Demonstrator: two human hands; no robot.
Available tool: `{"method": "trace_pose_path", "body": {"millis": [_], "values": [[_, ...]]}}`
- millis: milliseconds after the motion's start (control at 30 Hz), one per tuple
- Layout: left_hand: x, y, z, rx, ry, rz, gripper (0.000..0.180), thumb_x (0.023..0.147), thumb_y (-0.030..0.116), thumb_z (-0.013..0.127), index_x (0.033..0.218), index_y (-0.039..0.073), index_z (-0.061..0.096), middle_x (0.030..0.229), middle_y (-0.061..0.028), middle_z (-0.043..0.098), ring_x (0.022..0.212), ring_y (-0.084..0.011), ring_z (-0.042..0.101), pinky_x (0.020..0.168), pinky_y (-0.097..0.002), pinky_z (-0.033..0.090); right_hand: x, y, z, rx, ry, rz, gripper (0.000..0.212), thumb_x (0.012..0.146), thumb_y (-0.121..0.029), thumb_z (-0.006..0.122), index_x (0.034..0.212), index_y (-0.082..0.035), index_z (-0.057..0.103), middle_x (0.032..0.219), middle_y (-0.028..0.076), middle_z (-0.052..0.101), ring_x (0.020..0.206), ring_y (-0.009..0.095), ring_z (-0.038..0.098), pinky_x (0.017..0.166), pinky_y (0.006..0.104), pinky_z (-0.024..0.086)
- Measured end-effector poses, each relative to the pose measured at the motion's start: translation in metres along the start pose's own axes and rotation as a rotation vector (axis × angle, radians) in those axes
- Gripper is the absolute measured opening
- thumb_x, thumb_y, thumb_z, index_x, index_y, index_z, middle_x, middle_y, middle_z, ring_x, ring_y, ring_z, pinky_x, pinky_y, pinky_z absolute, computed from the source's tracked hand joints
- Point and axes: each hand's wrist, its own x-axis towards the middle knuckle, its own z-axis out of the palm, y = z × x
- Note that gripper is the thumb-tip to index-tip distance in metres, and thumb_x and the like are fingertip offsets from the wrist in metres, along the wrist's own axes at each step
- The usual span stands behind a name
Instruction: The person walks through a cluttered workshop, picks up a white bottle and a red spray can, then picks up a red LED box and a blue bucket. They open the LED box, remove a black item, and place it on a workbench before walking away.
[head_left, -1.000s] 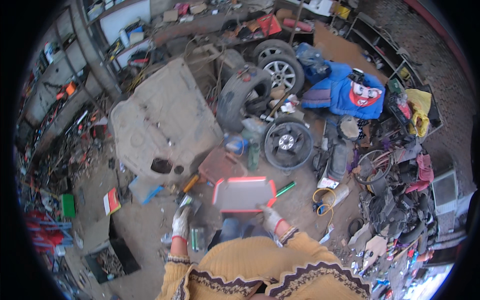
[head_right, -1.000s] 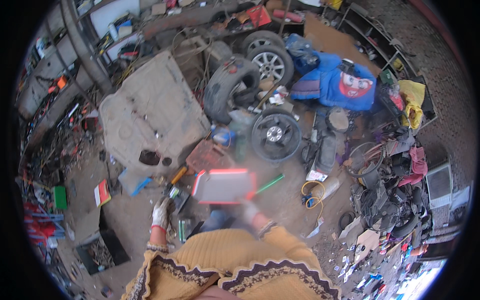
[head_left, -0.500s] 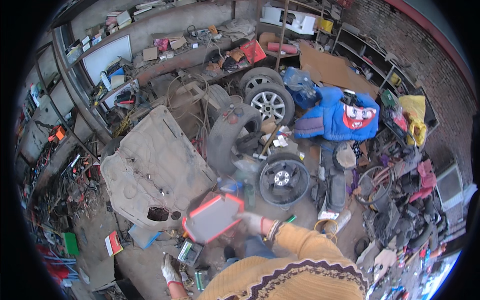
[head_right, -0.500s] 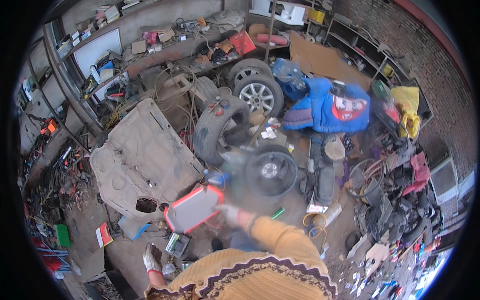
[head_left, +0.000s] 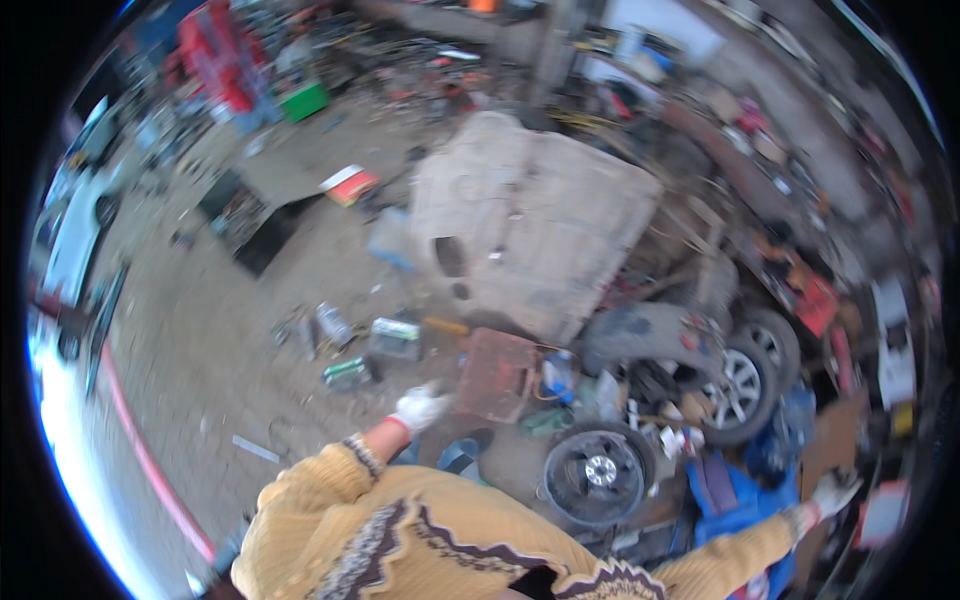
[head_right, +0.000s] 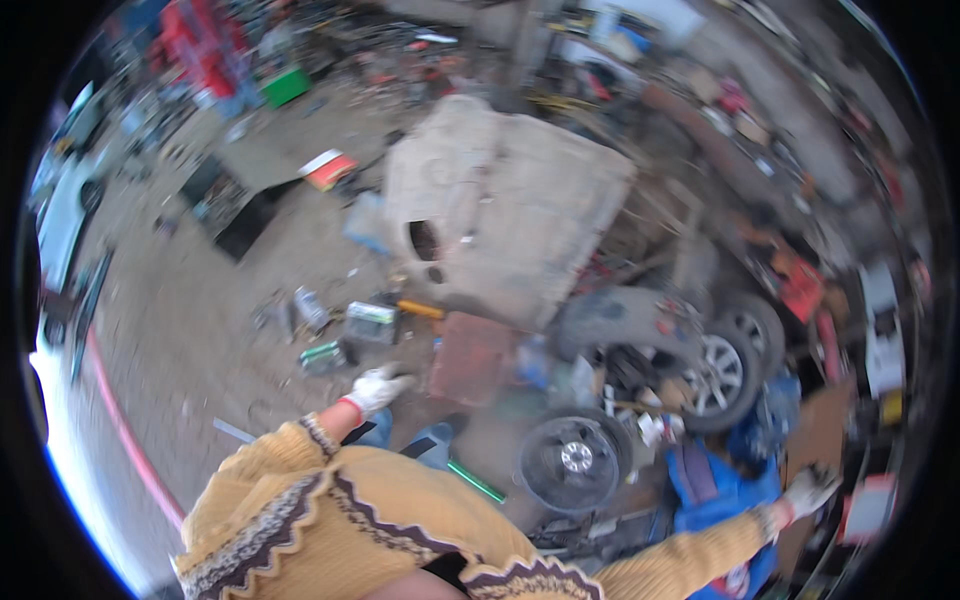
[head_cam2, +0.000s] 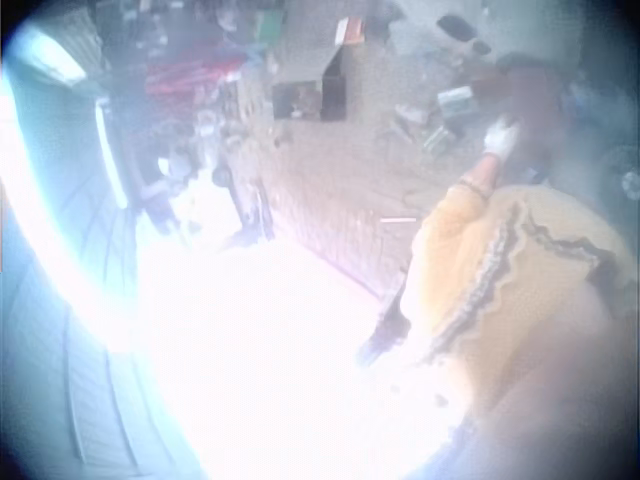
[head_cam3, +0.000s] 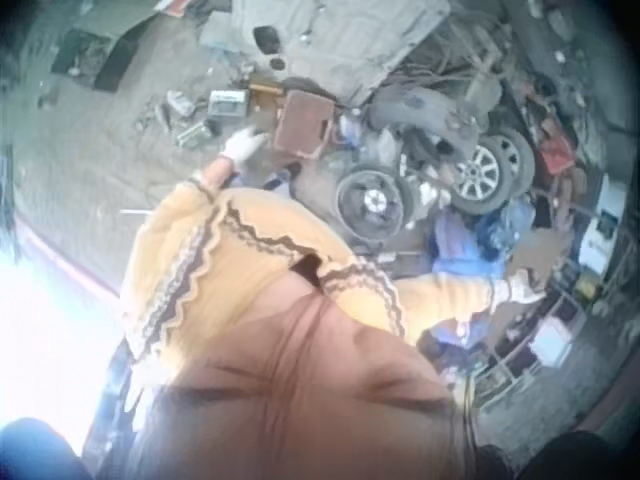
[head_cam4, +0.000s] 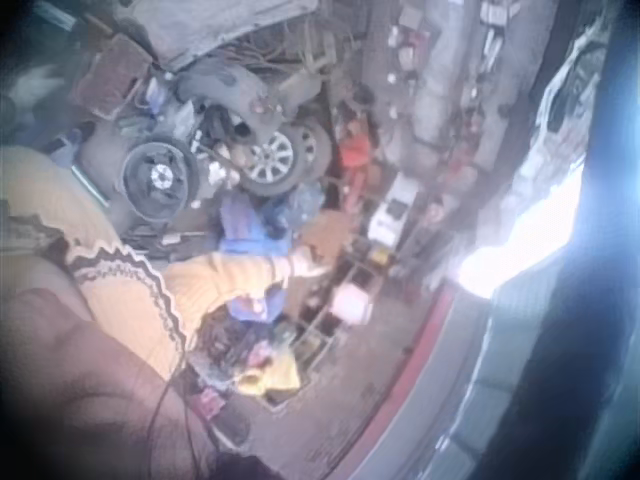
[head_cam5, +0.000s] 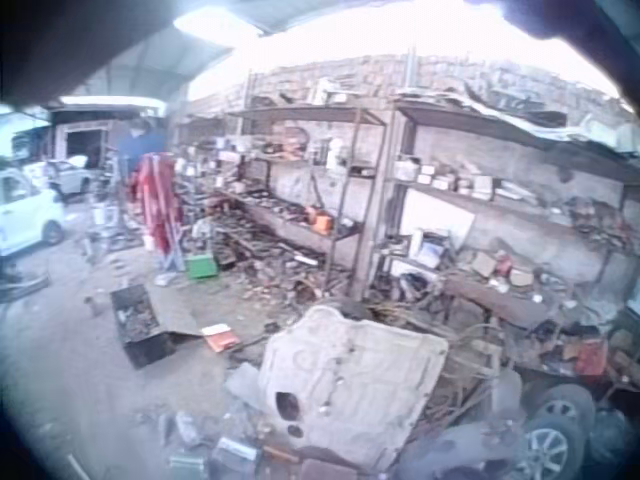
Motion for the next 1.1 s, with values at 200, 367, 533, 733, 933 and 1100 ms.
{"method": "trace_pose_path", "body": {"millis": [200,367,533,733,933,1100], "values": [[-0.040,-0.020,-0.012,-0.100,-0.121,0.141,0.057,0.092,0.054,0.058,0.135,0.017,0.064,0.139,-0.0176,0.061,0.129,-0.0355,0.057,0.109,-0.0422,0.043,-0.346,0.159,0.103,0.169,-0.669,0.750,0.011,0.085,-0.007,0.068,0.096,-0.002,0.067,0.088,0.006,0.066,0.083,0.019,0.064,0.080,0.0304,0.051],[-0.069,-0.086,-0.035,-0.254,-0.057,0.128,0.051,0.093,0.052,0.056,0.133,0.022,0.066,0.136,-0.0182,0.063,0.128,-0.0348,0.058,0.108,-0.0420,0.044,-0.622,0.149,0.175,0.230,-1.025,1.533,0.032,0.090,-0.001,0.059,0.122,0.000,0.063,0.107,0.010,0.069,0.098,0.026,0.066,0.093,0.0363,0.052],[-0.116,-0.196,-0.069,-0.143,-0.036,0.239,0.051,0.101,0.042,0.049,0.144,0.016,0.057,0.144,-0.0174,0.057,0.134,-0.0343,0.052,0.113,-0.0414,0.040,-0.855,0.071,0.221,0.089,-1.491,1.080,0.042,0.092,0.003,0.061,0.134,0.002,0.060,0.116,0.012,0.068,0.104,0.025,0.067,0.092,0.0388,0.056],[-0.216,-0.326,-0.147,-0.498,0.267,0.469,0.047,0.103,0.041,0.050,0.131,0.006,0.064,0.124,-0.0157,0.068,0.116,-0.0306,0.063,0.102,-0.0379,0.047,-1.047,-0.046,0.231,-0.337,-2.016,0.912,0.040,0.094,-0.011,0.068,0.132,-0.001,0.063,0.113,0.006,0.070,0.101,0.014,0.063,0.088,0.0282,0.051],[-0.283,-0.378,-0.219,-1.151,0.453,-0.014,0.042,0.100,0.031,0.058,0.128,0.000,0.064,0.104,-0.0106,0.072,0.095,-0.0154,0.066,0.088,-0.0307,0.052,-1.169,-0.104,0.255,0.000,-2.374,0.472,0.034,0.096,-0.012,0.067,0.129,-0.004,0.064,0.112,0.005,0.071,0.099,0.011,0.062,0.084,0.0270,0.052],[-0.270,-0.423,-0.242,-0.860,0.769,-0.053,0.039,0.099,0.031,0.055,0.118,0.000,0.069,0.094,-0.0081,0.071,0.088,-0.0149,0.066,0.084,-0.0301,0.051,-1.223,-0.086,0.289,0.024,-2.536,0.046,0.033,0.096,-0.012,0.065,0.128,-0.004,0.063,0.112,0.008,0.070,0.105,0.015,0.065,0.092,0.0299,0.052]]}}
